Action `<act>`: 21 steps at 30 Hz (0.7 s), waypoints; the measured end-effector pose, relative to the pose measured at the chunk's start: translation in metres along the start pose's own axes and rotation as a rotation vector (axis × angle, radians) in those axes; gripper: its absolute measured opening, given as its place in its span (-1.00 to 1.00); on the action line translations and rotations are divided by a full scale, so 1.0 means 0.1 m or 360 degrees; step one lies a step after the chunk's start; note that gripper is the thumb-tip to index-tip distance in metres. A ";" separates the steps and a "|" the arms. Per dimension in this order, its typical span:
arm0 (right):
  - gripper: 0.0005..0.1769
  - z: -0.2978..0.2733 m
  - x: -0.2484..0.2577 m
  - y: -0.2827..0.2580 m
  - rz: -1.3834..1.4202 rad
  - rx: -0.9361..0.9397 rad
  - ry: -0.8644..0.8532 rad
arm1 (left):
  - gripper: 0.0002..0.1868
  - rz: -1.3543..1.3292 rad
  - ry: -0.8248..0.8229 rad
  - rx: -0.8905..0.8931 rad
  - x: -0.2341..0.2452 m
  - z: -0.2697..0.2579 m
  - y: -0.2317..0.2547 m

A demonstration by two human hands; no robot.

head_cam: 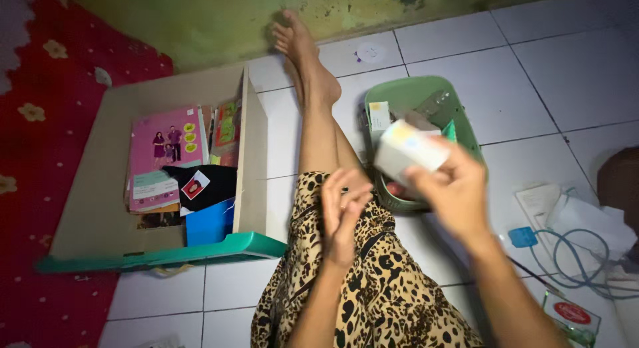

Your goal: The person sits on the floor and empties a green basket of cosmetics and accessories onto the floor. They wipe the inside of the basket with a tissue, then pick up various items such as a compact, eyeshadow palette, and tubes, wiping them with a tissue before placing some back into the basket.

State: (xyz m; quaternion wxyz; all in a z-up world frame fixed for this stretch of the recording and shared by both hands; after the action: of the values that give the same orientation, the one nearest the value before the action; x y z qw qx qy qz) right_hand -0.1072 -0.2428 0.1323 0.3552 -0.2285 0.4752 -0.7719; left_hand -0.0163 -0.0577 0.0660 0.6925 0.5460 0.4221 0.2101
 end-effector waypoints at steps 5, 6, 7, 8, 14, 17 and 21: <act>-0.38 -0.47 -1.03 -0.51 -0.0467 0.0678 -0.0722 | -0.14 -0.1008 -0.0180 0.0043 0.01 -0.10 -0.01; -0.32 -0.54 -1.15 -0.48 -0.0399 0.0635 -0.0905 | -0.15 -0.0990 -0.0153 0.0013 0.09 -0.09 0.00; -0.25 -0.56 -1.22 -0.44 -0.0328 0.0586 -0.1084 | -0.14 -0.0846 -0.0068 0.0048 0.18 -0.08 -0.01; -0.22 -0.49 -1.18 -0.35 -0.0290 0.0468 -0.1058 | -0.13 -0.0701 0.0015 0.0084 0.27 -0.07 -0.02; -0.18 0.43 -0.49 0.40 -0.1078 0.0170 -0.0956 | 0.04 -0.0106 -0.0676 0.0443 0.07 -0.23 -0.09; -0.11 0.48 -0.40 1.02 -0.1383 -0.0233 -0.1409 | 0.00 -0.0060 -0.1267 0.0701 -0.22 -0.47 -0.17; -0.46 0.52 -0.27 1.12 -0.1350 -0.0209 -0.1477 | -0.20 -0.0200 -0.1073 0.0650 -0.26 -0.25 -0.14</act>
State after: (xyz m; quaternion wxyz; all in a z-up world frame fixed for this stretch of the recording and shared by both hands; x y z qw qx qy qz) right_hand -0.0169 -0.2854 0.0548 0.1727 -0.7294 0.1861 -0.6352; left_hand -0.0535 -0.0666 0.0608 0.6810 0.6839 0.2367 -0.1119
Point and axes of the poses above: each hand's wrist, its own z-axis towards the middle knuckle, its own x-axis out of the back of the hand, y = z × x, the point moved 9 cm from there along z, towards the middle knuckle, and after that the axes turned 10 degrees about x, right-handed, at the moved point
